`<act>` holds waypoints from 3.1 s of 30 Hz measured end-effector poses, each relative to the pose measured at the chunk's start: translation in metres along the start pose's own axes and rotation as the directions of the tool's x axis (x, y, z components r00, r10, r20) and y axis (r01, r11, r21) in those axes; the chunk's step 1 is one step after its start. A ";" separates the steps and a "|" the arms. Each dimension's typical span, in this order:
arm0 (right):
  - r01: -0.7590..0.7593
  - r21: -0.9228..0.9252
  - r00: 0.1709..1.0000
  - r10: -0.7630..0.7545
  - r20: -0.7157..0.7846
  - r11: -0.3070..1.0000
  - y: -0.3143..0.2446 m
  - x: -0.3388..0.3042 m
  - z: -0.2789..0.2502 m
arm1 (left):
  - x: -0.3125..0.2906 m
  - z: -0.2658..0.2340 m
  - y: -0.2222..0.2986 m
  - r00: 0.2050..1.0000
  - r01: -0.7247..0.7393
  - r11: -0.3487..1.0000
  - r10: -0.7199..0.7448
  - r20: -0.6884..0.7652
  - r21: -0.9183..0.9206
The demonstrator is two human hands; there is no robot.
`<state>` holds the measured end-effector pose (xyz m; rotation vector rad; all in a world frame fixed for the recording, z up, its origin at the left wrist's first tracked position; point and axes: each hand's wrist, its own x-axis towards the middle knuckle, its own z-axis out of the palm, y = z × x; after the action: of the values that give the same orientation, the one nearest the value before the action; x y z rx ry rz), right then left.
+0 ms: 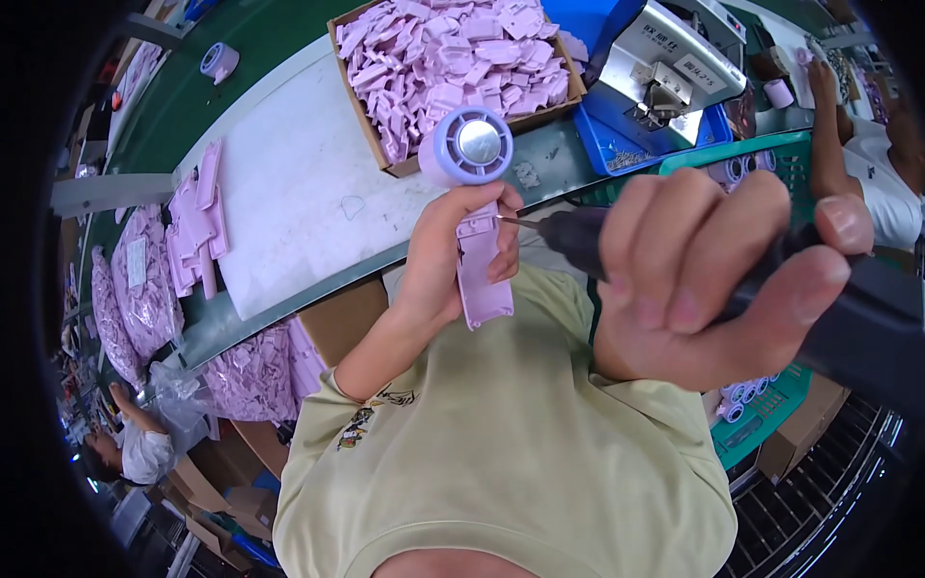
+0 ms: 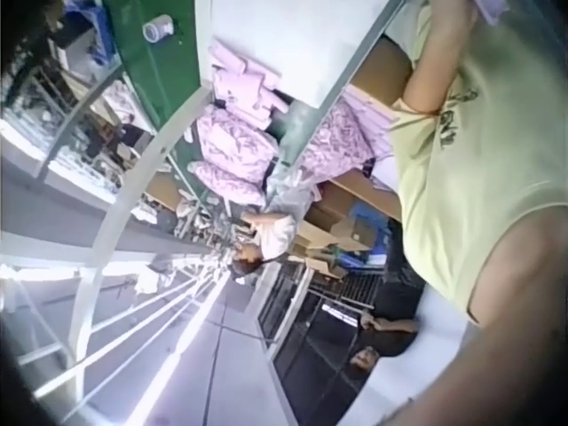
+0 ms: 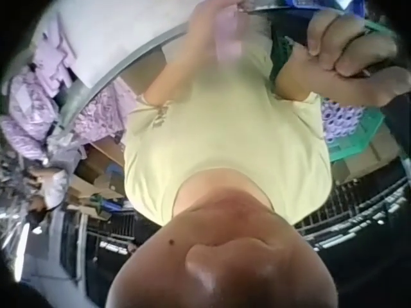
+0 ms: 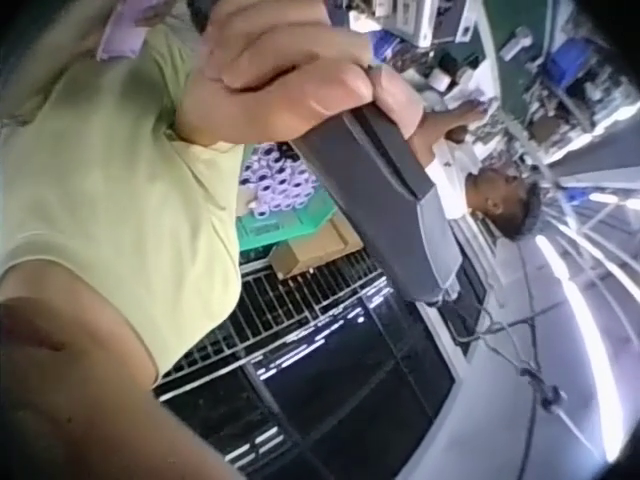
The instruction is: The person empties a bag of pink plastic components into a box, fits a fan motor and handle piece together, and secures them with a power screwdriver.
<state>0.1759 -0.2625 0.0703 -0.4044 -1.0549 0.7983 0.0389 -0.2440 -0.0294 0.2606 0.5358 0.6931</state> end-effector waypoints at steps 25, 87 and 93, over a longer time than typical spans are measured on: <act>0.013 0.120 0.998 -0.021 0.061 0.993 0.013 -0.018 0.011 | -0.011 0.006 0.010 0.999 -0.049 0.994 0.051 -0.013 0.099; -0.001 0.103 0.991 -0.013 0.131 0.995 0.022 -0.027 0.010 | -0.016 0.001 0.000 0.996 -0.078 0.991 0.074 0.042 0.107; 0.129 0.166 0.991 -0.121 -0.055 0.978 0.009 -0.013 0.016 | -0.034 0.014 0.018 0.978 -0.204 0.922 0.203 0.038 0.328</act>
<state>0.1550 -0.2674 0.0644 -0.2078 -0.9533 0.7569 0.0148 -0.2536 0.0020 0.6401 0.6271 0.8028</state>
